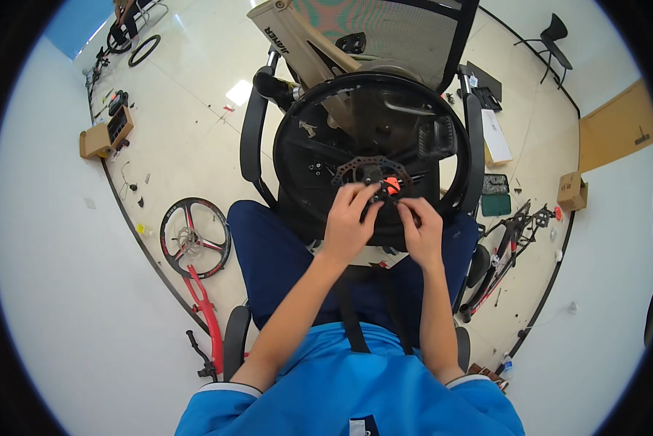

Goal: The person assembles a bicycle disc brake rotor onto a hub by hand, inserting and tightening multiple small bolts. The person repeatedly adjusts the rotor and bolts to secure the assembly.

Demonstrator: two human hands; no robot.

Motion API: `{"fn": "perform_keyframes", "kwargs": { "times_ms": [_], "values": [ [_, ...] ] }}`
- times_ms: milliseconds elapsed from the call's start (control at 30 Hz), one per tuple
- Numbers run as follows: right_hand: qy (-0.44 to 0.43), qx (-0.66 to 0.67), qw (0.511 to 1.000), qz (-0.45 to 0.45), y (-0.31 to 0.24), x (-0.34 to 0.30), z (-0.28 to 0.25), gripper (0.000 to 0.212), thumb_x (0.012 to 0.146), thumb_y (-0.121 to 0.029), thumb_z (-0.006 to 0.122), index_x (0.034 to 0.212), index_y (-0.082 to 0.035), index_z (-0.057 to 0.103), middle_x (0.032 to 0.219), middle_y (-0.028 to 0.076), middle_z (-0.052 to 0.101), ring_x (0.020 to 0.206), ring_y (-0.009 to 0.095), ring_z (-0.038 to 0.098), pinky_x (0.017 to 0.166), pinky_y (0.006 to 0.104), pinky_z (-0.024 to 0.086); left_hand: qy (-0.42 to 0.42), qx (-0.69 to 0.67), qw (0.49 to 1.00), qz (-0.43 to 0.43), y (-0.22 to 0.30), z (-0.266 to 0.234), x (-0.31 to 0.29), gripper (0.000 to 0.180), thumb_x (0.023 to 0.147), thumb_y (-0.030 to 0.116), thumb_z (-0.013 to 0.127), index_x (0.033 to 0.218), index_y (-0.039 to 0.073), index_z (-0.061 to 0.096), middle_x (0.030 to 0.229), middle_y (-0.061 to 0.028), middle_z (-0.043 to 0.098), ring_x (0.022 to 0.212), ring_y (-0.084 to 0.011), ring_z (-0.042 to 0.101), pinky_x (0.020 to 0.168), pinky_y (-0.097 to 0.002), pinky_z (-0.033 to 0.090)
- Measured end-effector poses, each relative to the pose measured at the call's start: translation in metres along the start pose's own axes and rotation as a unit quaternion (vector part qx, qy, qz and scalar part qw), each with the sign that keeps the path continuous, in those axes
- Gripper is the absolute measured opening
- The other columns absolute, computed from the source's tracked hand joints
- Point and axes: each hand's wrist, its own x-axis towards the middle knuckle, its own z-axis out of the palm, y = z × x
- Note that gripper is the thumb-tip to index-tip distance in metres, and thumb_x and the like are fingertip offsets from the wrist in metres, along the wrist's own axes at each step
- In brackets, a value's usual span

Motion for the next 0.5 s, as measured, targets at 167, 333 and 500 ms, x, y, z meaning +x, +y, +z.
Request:
{"fn": "perform_keyframes", "kwargs": {
  "times_ms": [167,333,500],
  "values": [
    [-0.008,-0.094,0.994,-0.059,-0.001,0.012,0.0,0.009,0.09,-0.009,0.07,0.096,-0.003,0.072,0.076,0.01,0.06,0.062,0.024,0.058,0.059,0.0322,0.046,-0.026,0.021,0.998,0.052,-0.015,0.012,0.004,0.025,0.079,-0.001,0.075,0.103,0.0,0.072,0.096,-0.0116,0.066,0.09,-0.0302,0.065,0.079,-0.0369,0.054],
    [0.015,-0.132,0.984,-0.118,-0.001,0.021,-0.004,0.011,0.084,-0.011,0.075,0.094,-0.006,0.075,0.077,0.007,0.061,0.067,0.024,0.059,0.061,0.0335,0.047,0.023,0.061,0.996,0.061,-0.017,0.023,0.003,0.02,0.076,-0.005,0.074,0.095,0.0,0.072,0.095,-0.0104,0.069,0.09,-0.0293,0.065,0.078,-0.0365,0.054],
    [0.011,-0.152,0.974,-0.168,-0.004,0.031,-0.01,0.012,0.078,-0.009,0.078,0.091,-0.008,0.076,0.078,0.004,0.063,0.071,0.025,0.058,0.062,0.0348,0.049,0.036,0.062,0.994,0.084,-0.021,0.027,0.002,0.02,0.074,-0.006,0.075,0.094,-0.001,0.072,0.094,-0.0101,0.07,0.089,-0.029,0.066,0.077,-0.0361,0.055]
  ]
}}
